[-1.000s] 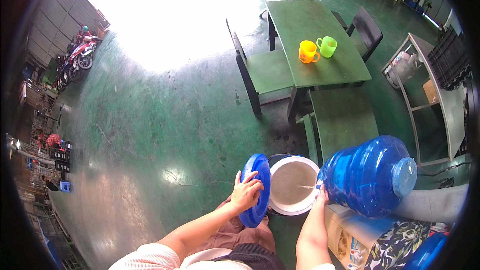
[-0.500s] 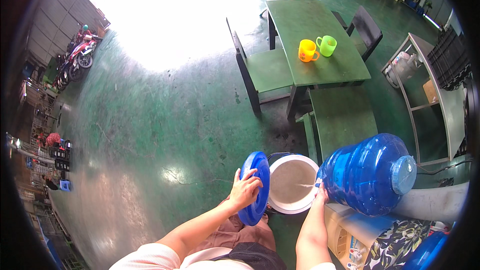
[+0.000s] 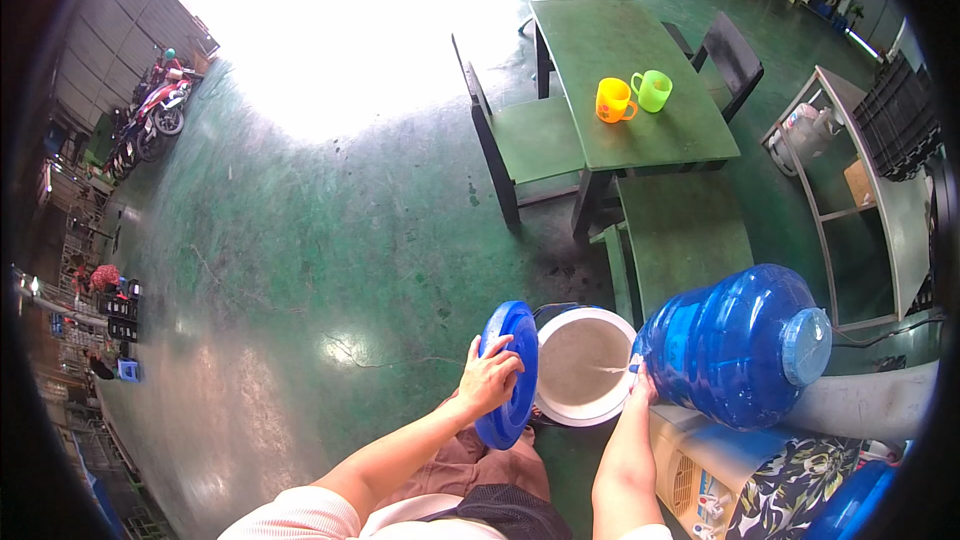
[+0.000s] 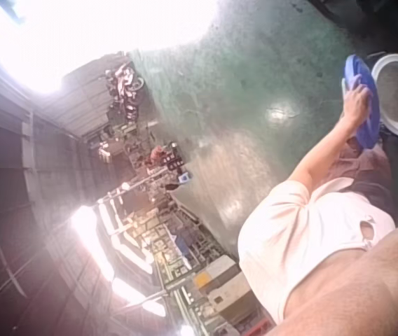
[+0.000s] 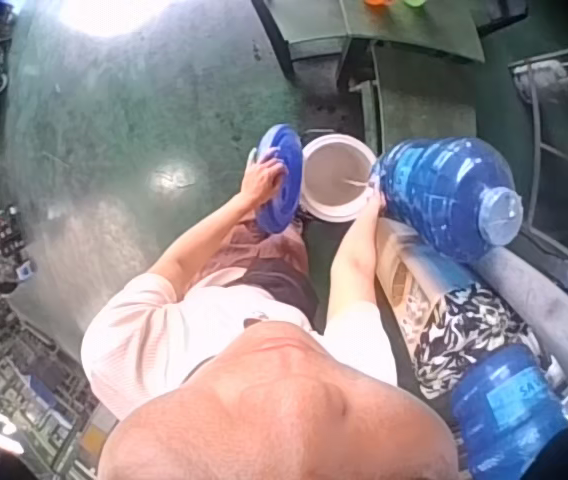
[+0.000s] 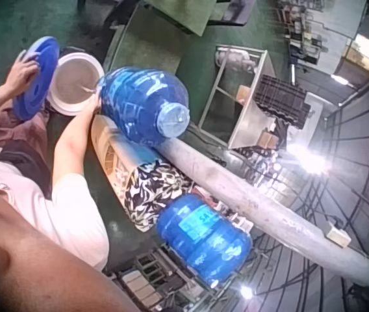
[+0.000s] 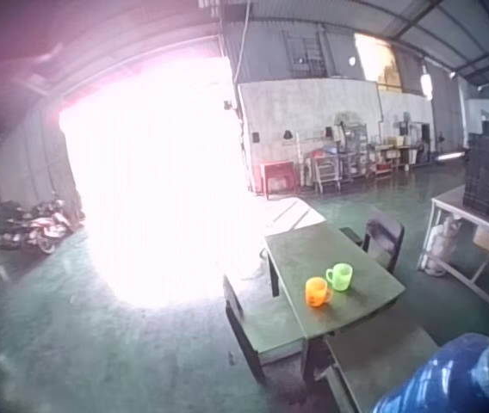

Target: The person unties a bag, places it inside a large blue cooler, walks to an outdoor bin to discard the rest of the bag, and then returns to pour water from a large blue jug into the cooler.

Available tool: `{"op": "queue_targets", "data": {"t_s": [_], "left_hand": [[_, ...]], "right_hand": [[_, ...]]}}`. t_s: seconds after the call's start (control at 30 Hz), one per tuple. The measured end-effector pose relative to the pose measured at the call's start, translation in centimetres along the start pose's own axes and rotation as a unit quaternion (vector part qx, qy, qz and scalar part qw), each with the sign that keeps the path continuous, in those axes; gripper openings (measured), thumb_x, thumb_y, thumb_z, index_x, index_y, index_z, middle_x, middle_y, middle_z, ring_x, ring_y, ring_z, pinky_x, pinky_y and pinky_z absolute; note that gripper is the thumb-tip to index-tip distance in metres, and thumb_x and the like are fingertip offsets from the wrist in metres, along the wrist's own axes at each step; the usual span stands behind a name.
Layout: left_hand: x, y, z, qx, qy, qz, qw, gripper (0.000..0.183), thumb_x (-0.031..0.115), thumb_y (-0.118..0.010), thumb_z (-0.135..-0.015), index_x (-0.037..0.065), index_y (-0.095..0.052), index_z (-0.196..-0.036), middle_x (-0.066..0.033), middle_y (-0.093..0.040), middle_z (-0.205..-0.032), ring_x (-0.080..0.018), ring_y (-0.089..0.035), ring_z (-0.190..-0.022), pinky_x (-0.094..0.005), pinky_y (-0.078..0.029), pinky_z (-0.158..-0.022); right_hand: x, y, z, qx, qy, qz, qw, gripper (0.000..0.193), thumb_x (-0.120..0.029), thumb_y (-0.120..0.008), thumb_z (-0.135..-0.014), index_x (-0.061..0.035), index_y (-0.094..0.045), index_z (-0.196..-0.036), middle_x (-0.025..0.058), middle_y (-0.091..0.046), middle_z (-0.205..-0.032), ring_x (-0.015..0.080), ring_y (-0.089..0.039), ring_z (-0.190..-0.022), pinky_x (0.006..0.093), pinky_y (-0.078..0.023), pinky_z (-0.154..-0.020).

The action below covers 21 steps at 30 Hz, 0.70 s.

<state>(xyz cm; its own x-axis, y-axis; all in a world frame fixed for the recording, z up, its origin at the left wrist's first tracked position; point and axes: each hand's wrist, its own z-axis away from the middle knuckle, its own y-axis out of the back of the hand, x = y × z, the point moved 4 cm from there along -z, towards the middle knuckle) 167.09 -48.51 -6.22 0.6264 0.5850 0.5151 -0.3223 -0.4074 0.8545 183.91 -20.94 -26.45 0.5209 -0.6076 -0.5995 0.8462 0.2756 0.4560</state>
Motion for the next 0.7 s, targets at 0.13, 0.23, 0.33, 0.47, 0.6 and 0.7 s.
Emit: {"op": "queue_targets", "data": {"t_s": [0.13,0.23,0.33,0.47,0.6,0.7], "left_hand": [[0.1,0.2,0.0,0.000,0.002,-0.007,1.000,0.014,0.005,-0.053,-0.064,0.013,-0.055,-0.075,0.0027,-0.055,-0.086,-0.0187,-0.039,-0.110,-0.0560,-0.024,-0.087],[0.1,0.1,-0.1,-0.003,0.003,-0.008,1.000,0.013,0.005,-0.053,-0.064,0.013,-0.055,-0.075,0.0026,-0.055,-0.086,-0.0187,-0.039,-0.110,-0.0557,-0.024,-0.088],[0.1,0.1,0.0,0.005,0.003,-0.011,1.000,0.015,0.005,-0.053,-0.062,0.015,-0.055,-0.073,0.0034,-0.056,-0.085,-0.0185,-0.041,-0.108,-0.0536,-0.023,-0.089],[0.1,0.0,0.0,0.005,0.007,-0.011,1.000,0.015,0.005,-0.053,-0.062,0.015,-0.055,-0.073,0.0037,-0.056,-0.086,-0.0185,-0.041,-0.108,-0.0537,-0.023,-0.089],[0.0,0.0,0.1,0.003,0.009,-0.010,1.000,0.015,0.005,-0.053,-0.062,0.015,-0.055,-0.073,0.0038,-0.056,-0.086,-0.0185,-0.042,-0.108,-0.0537,-0.024,-0.089],[0.0,0.1,0.1,0.004,0.005,-0.012,1.000,0.016,0.005,-0.053,-0.062,0.015,-0.054,-0.074,0.0038,-0.056,-0.086,-0.0186,-0.041,-0.108,-0.0537,-0.024,-0.089]], "right_hand": [[0.2,-0.1,0.0,0.000,-0.002,-0.011,1.000,0.031,-0.038,-0.070,-0.062,-0.0105,-0.065,-0.076,-0.0015,-0.053,-0.054,0.0084,-0.033,-0.034,0.0191,-0.028,-0.031],[0.6,-0.1,-0.8,0.008,0.008,-0.003,1.000,0.032,-0.038,-0.070,-0.061,-0.0109,-0.065,-0.076,-0.0014,-0.053,-0.054,0.0086,-0.033,-0.034,0.0193,-0.028,-0.031],[0.9,-0.2,-1.3,0.013,0.009,0.004,1.000,0.032,-0.040,-0.070,-0.061,-0.0115,-0.065,-0.076,-0.0013,-0.053,-0.052,0.0088,-0.034,-0.033,0.0195,-0.028,-0.031],[0.6,0.0,-1.0,0.012,0.012,0.031,0.999,0.032,-0.040,-0.069,-0.061,-0.0124,-0.066,-0.076,-0.0013,-0.053,-0.051,0.0087,-0.034,-0.032,0.0201,-0.028,-0.031],[0.8,-0.2,-1.3,0.003,0.024,0.028,0.999,0.031,-0.040,-0.069,-0.062,-0.0124,-0.066,-0.076,-0.0013,-0.053,-0.051,0.0084,-0.034,-0.032,0.0201,-0.028,-0.031],[0.6,-0.3,-0.7,0.000,0.019,0.002,1.000,0.031,-0.041,-0.068,-0.063,-0.0122,-0.066,-0.076,-0.0017,-0.053,-0.052,0.0083,-0.033,-0.033,0.0197,-0.028,-0.031]]}}
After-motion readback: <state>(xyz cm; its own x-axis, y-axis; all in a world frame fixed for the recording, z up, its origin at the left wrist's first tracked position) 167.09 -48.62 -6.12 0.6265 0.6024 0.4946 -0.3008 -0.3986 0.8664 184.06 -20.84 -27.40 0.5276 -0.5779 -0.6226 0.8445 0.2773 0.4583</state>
